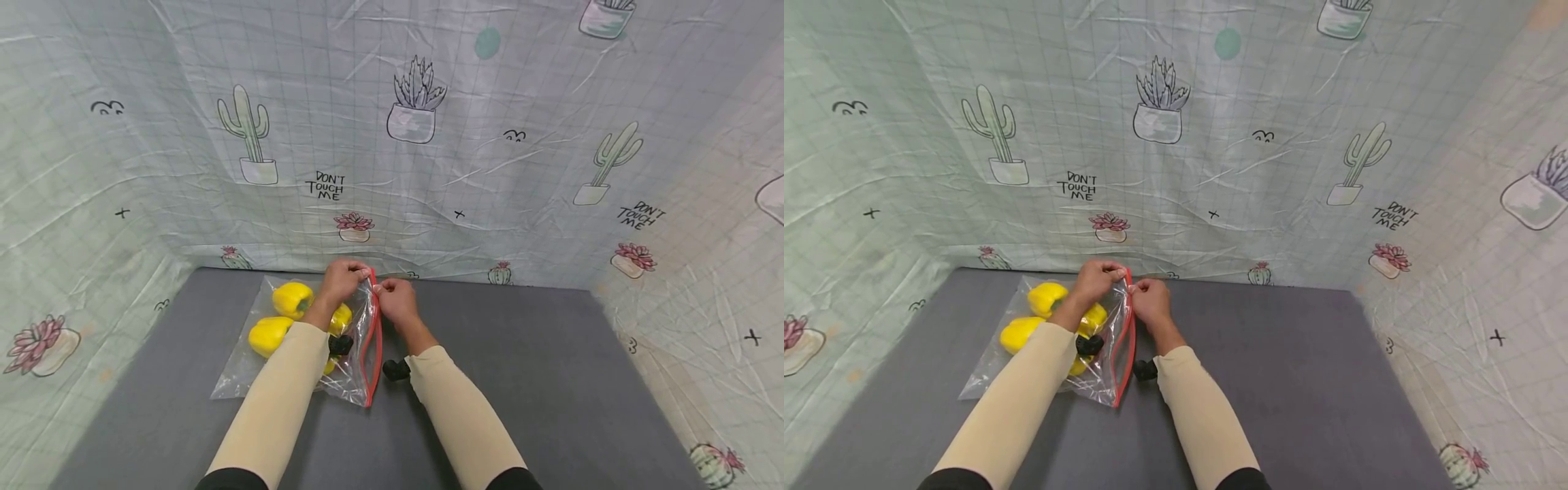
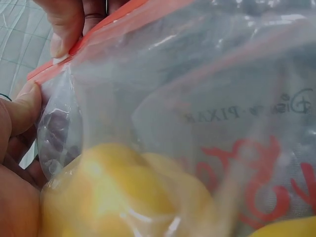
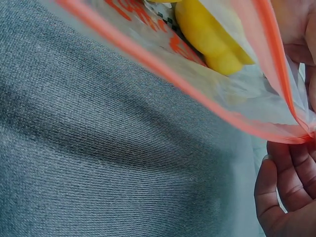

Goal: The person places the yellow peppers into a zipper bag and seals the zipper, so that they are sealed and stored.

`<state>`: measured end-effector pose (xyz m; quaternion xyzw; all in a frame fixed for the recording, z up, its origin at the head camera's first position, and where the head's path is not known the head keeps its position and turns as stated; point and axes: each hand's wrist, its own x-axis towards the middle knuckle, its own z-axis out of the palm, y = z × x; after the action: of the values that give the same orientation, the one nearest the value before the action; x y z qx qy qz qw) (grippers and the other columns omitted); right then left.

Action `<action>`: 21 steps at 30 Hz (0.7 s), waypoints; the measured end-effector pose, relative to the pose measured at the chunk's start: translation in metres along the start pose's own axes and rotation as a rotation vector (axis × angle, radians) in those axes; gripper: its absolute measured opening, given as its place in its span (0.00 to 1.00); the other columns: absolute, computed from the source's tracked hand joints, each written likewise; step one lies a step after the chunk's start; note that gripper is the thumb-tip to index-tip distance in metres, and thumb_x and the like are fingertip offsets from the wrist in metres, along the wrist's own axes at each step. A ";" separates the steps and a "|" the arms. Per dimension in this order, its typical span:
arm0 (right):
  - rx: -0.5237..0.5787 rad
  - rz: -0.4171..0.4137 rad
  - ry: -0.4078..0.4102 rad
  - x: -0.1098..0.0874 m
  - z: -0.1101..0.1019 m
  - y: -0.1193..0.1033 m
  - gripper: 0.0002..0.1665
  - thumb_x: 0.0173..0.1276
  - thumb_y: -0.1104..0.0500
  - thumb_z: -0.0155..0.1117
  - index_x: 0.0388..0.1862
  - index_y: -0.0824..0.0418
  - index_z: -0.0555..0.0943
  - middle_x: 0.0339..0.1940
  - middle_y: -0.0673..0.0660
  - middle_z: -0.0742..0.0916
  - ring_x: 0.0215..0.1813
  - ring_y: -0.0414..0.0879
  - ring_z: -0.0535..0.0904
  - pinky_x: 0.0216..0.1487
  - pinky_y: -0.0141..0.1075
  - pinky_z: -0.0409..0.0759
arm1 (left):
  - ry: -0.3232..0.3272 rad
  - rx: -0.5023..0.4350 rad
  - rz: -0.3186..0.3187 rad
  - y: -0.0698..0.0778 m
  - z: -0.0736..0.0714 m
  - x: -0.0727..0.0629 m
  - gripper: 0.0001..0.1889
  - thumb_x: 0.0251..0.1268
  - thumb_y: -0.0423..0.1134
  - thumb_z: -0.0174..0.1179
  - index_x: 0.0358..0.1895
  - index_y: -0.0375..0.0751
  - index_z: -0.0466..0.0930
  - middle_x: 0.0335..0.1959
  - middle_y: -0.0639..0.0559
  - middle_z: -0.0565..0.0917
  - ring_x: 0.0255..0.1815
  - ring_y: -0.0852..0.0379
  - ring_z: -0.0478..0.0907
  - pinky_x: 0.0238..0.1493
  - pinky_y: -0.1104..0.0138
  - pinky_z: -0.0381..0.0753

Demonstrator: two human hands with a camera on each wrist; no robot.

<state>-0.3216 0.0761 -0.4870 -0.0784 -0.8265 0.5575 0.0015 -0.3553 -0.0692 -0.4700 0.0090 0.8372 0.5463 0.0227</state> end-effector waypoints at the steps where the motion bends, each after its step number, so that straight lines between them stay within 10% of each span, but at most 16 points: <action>1: 0.006 0.001 -0.002 0.000 0.000 0.001 0.13 0.75 0.57 0.65 0.35 0.65 0.87 0.23 0.49 0.81 0.26 0.42 0.74 0.28 0.31 0.71 | 0.001 -0.001 0.001 0.000 0.000 0.000 0.12 0.77 0.38 0.60 0.50 0.34 0.89 0.50 0.39 0.89 0.46 0.48 0.78 0.49 0.64 0.75; 21: 0.035 -0.006 -0.042 -0.004 -0.001 0.008 0.11 0.74 0.59 0.65 0.38 0.67 0.88 0.25 0.50 0.84 0.27 0.41 0.75 0.30 0.30 0.73 | 0.010 -0.014 -0.006 0.000 -0.002 0.001 0.13 0.77 0.38 0.60 0.51 0.33 0.89 0.53 0.38 0.88 0.50 0.48 0.79 0.54 0.61 0.77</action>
<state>-0.3169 0.0793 -0.4938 -0.0640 -0.8167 0.5734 -0.0130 -0.3563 -0.0713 -0.4689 0.0038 0.8336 0.5520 0.0201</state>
